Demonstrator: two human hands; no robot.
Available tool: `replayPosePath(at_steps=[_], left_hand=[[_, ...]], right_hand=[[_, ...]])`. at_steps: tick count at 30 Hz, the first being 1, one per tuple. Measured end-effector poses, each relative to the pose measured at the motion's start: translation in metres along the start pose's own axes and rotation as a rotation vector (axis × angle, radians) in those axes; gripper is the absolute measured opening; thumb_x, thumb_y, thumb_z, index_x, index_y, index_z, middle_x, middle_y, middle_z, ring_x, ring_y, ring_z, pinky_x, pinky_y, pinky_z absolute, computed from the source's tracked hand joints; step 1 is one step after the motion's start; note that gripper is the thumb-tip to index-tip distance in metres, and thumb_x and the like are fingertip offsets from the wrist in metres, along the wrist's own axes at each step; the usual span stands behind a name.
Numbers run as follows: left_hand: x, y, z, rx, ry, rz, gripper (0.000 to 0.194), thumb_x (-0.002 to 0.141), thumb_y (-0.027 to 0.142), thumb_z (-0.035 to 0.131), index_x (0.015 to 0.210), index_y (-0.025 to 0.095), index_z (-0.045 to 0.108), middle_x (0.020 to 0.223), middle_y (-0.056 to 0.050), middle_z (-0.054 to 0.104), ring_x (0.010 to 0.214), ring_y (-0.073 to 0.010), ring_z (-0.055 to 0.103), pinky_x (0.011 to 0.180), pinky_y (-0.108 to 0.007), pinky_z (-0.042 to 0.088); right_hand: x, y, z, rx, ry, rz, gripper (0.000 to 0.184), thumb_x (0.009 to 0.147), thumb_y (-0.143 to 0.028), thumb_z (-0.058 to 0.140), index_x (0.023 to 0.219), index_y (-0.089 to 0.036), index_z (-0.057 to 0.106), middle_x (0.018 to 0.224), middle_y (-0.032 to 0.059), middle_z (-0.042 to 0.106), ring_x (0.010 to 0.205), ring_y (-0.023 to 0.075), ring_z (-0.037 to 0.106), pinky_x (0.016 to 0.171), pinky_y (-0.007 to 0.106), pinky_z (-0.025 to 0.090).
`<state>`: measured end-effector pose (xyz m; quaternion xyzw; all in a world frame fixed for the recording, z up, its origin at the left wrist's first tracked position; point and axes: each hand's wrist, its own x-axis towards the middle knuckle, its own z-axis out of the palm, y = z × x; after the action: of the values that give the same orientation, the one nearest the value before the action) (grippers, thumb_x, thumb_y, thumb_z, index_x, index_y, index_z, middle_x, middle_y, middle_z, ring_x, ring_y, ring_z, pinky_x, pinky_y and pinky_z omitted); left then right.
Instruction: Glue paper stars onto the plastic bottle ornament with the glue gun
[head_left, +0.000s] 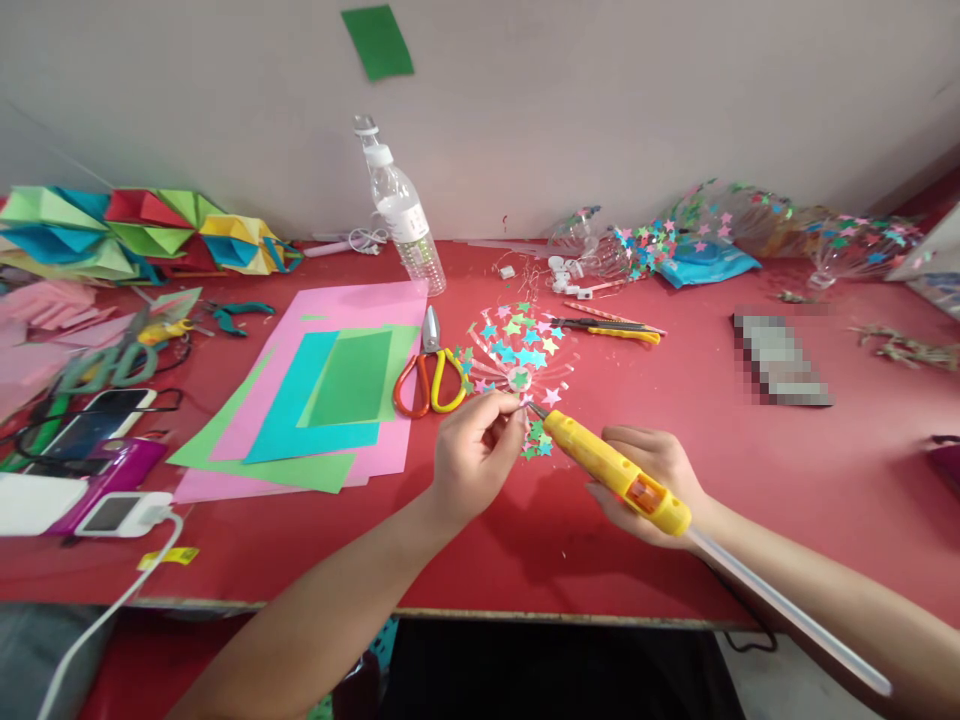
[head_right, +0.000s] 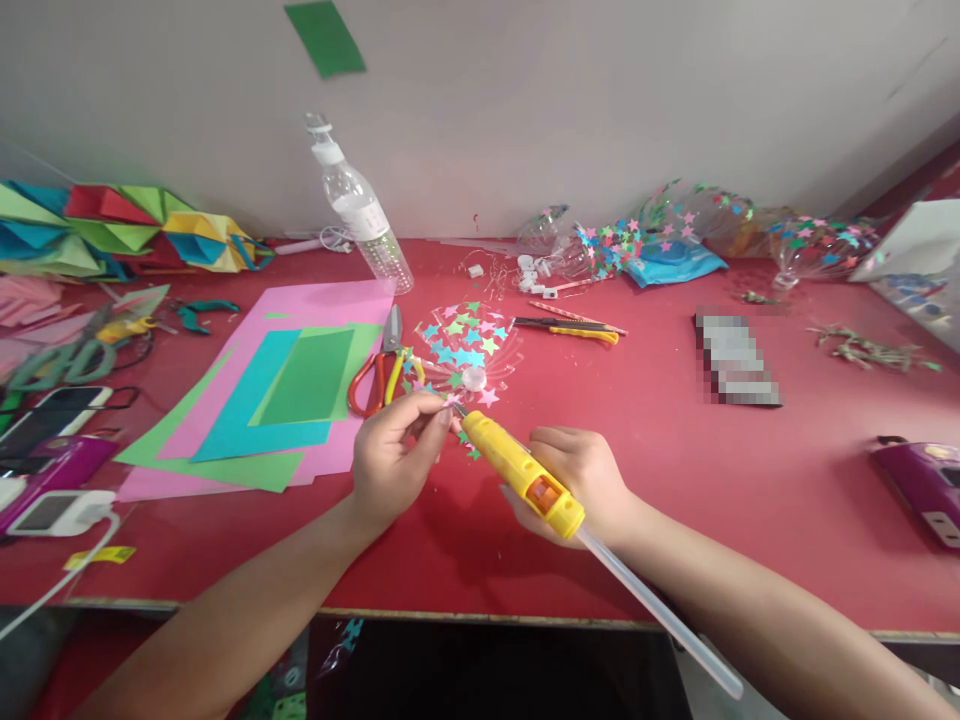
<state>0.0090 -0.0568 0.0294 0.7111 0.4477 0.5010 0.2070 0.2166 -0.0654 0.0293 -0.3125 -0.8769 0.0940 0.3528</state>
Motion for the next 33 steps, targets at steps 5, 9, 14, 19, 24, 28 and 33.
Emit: replayPosePath(at_steps=[5, 9, 14, 19, 24, 28, 33], left_hand=[[0.001, -0.007, -0.007, 0.293, -0.023, 0.393, 0.012, 0.085, 0.006, 0.052, 0.088, 0.016, 0.058, 0.069, -0.001, 0.058, 0.057, -0.0105, 0.048, 0.056, -0.023, 0.04], [-0.002, -0.004, -0.007, 0.195, -0.113, 0.394, 0.013, 0.085, 0.008, 0.051, 0.092, 0.016, 0.058, 0.074, -0.003, 0.061, 0.057, -0.0101, 0.047, 0.052, -0.023, 0.039], [-0.006, 0.004, 0.005, -0.115, -0.359, 0.009, 0.014, 0.088, 0.018, 0.051, 0.078, 0.017, 0.06, 0.066, -0.002, 0.06, 0.053, -0.0091, 0.049, 0.051, -0.022, 0.04], [-0.006, 0.005, 0.013, -0.468, -0.593, -0.481, 0.016, 0.089, 0.028, 0.05, 0.081, 0.016, 0.057, 0.068, 0.002, 0.059, 0.04, -0.0038, 0.046, 0.044, -0.019, 0.036], [-0.002, 0.001, 0.013, -0.636, -0.648, -0.64, 0.017, 0.089, 0.03, 0.048, 0.082, 0.015, 0.053, 0.068, 0.002, 0.06, 0.038, -0.0025, 0.046, 0.039, -0.017, 0.029], [-0.001, -0.001, 0.013, -0.692, -0.653, -0.714, 0.017, 0.088, 0.03, 0.048, 0.08, 0.016, 0.052, 0.065, 0.002, 0.06, 0.038, -0.0035, 0.048, 0.036, -0.017, 0.026], [-0.002, -0.004, 0.013, -0.78, -0.655, -0.785, 0.016, 0.086, 0.028, 0.048, 0.076, 0.016, 0.053, 0.059, 0.003, 0.058, 0.037, -0.0042, 0.046, 0.035, -0.018, 0.026]], right_hand=[[-0.001, 0.0, -0.001, -0.027, 0.002, 0.001, 0.024, 0.082, -0.024, 0.052, 0.062, -0.023, 0.039, 0.054, -0.0041, 0.039, 0.046, 0.0105, 0.039, 0.044, 0.026, 0.03], [0.0, 0.001, -0.008, -0.016, 0.137, 0.021, 0.012, 0.082, -0.019, 0.054, 0.071, -0.022, 0.048, 0.066, 0.0008, 0.053, 0.057, 0.0137, 0.053, 0.052, 0.026, 0.041], [-0.001, 0.02, -0.021, -0.151, 0.191, 0.312, 0.014, 0.081, -0.02, 0.058, 0.074, -0.022, 0.046, 0.074, 0.0002, 0.053, 0.061, 0.0133, 0.052, 0.054, 0.026, 0.041], [-0.002, 0.052, -0.023, -0.342, -0.122, 0.525, 0.025, 0.069, -0.016, 0.065, 0.072, -0.022, 0.041, 0.074, 0.0002, 0.048, 0.056, 0.0128, 0.046, 0.051, 0.026, 0.034], [-0.004, 0.057, -0.014, -0.389, -0.447, 0.646, 0.008, 0.075, -0.014, 0.059, 0.082, -0.015, 0.054, 0.084, 0.0064, 0.056, 0.065, 0.0156, 0.055, 0.061, 0.027, 0.04], [-0.006, 0.051, -0.016, -0.409, -0.476, 0.576, 0.019, 0.079, -0.017, 0.059, 0.096, -0.012, 0.06, 0.097, 0.0113, 0.061, 0.084, 0.0222, 0.061, 0.075, 0.032, 0.044], [0.002, 0.032, -0.024, -0.37, -0.237, 0.188, 0.015, 0.086, -0.024, 0.059, 0.098, -0.016, 0.061, 0.096, 0.0101, 0.064, 0.09, 0.0246, 0.059, 0.077, 0.037, 0.045]])
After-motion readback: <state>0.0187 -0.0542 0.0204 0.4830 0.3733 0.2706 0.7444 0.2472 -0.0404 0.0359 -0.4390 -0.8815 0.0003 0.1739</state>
